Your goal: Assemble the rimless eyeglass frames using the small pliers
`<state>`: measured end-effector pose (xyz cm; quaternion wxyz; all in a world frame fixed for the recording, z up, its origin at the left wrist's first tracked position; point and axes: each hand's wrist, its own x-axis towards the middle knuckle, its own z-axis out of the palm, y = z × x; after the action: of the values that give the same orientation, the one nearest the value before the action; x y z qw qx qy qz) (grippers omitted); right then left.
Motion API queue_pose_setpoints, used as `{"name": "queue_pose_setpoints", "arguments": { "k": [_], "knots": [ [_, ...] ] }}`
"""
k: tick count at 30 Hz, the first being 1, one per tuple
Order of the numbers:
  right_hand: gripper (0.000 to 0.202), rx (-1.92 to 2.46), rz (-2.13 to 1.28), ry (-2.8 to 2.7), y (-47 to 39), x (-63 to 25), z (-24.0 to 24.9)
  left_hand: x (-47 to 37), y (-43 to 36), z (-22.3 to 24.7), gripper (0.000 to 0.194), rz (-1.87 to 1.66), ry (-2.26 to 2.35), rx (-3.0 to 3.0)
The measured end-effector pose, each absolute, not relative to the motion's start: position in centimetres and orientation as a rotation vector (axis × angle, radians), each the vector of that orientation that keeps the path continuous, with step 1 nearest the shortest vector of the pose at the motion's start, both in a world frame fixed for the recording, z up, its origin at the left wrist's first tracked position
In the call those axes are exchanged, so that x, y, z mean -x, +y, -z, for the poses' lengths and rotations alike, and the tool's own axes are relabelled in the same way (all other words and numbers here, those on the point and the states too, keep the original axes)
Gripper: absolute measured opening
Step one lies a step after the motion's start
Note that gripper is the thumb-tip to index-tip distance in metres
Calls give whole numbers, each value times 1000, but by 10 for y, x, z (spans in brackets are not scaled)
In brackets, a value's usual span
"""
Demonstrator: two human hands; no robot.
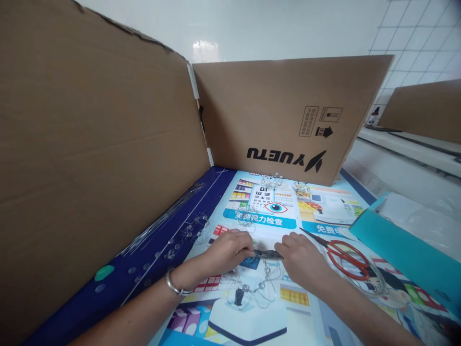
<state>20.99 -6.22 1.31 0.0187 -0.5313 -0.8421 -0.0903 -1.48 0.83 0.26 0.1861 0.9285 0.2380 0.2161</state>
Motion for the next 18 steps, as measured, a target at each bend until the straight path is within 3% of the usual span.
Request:
{"name": "queue_pose_setpoints", "arguments": {
  "k": [18],
  "knots": [
    [15,1528,354,-2770,-59,-224,-28,4,5,-2,12,-689,582,-2607]
  ]
}}
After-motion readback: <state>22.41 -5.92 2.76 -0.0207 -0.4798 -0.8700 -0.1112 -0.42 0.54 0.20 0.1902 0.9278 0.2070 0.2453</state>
